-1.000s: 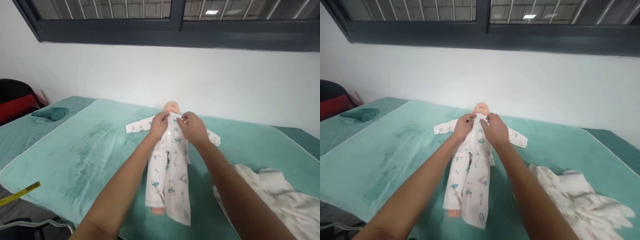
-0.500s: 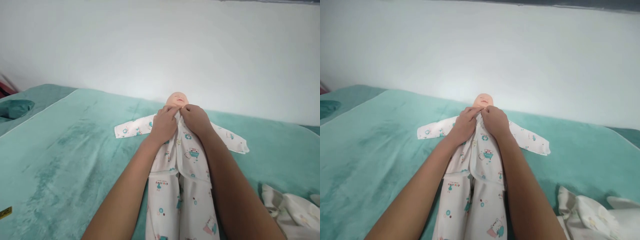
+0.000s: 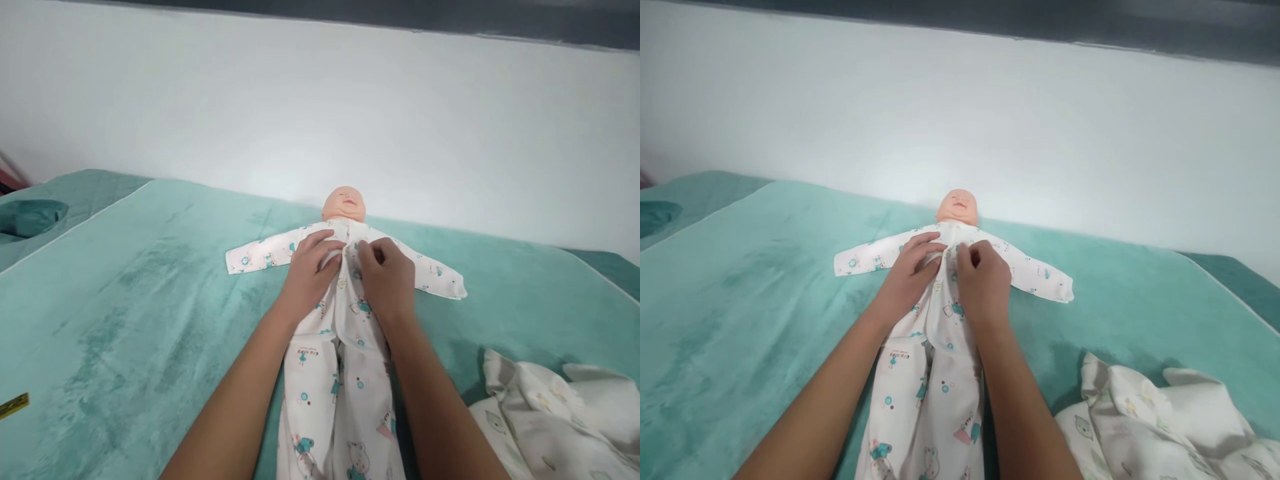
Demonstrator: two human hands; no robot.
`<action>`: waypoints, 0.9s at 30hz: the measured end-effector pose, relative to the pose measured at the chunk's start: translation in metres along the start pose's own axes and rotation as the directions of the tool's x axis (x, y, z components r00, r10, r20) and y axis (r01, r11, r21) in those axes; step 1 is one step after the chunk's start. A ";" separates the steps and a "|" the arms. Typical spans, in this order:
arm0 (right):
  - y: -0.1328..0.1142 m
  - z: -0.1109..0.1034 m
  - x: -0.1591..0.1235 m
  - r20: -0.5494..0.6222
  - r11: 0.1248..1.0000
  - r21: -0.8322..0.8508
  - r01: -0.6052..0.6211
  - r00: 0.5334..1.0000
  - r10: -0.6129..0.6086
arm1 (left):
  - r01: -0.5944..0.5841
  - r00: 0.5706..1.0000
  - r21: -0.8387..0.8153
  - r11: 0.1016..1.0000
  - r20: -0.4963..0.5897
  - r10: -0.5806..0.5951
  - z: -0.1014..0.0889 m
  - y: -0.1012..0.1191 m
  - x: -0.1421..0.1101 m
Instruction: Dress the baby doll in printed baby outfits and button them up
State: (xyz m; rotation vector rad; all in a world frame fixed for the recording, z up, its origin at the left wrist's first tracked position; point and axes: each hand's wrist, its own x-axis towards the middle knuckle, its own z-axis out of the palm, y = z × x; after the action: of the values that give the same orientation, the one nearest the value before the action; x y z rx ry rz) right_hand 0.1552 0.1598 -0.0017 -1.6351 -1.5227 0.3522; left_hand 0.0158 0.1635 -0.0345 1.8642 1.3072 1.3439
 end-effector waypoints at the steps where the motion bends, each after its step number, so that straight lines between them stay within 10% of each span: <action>1: -0.004 -0.002 -0.002 0.070 0.997 -0.062 0.044 0.997 -0.040 | 0.010 1.000 -0.020 1.000 -0.006 -0.010 -0.001 0.000 -0.002; 10: -0.020 -0.007 0.000 0.293 0.902 -0.377 0.209 0.951 -0.098 | 0.042 0.998 0.019 0.999 0.035 -0.043 -0.006 0.006 0.000; 20: 0.003 -0.021 0.018 0.477 0.991 0.109 0.084 0.870 -0.126 | 0.031 0.999 0.077 0.997 0.025 -0.033 -0.005 0.007 -0.001; 27: 0.006 -0.020 0.020 0.472 0.987 0.158 0.010 0.878 -0.084 | 0.019 0.999 0.128 0.992 0.032 -0.024 -0.004 0.010 0.000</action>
State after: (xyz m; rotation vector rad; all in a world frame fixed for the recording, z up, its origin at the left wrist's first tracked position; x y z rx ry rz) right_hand 0.1774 0.1710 0.0129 -1.4503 -1.8409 0.8766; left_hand 0.0161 0.1586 -0.0254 1.9427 1.4214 1.2387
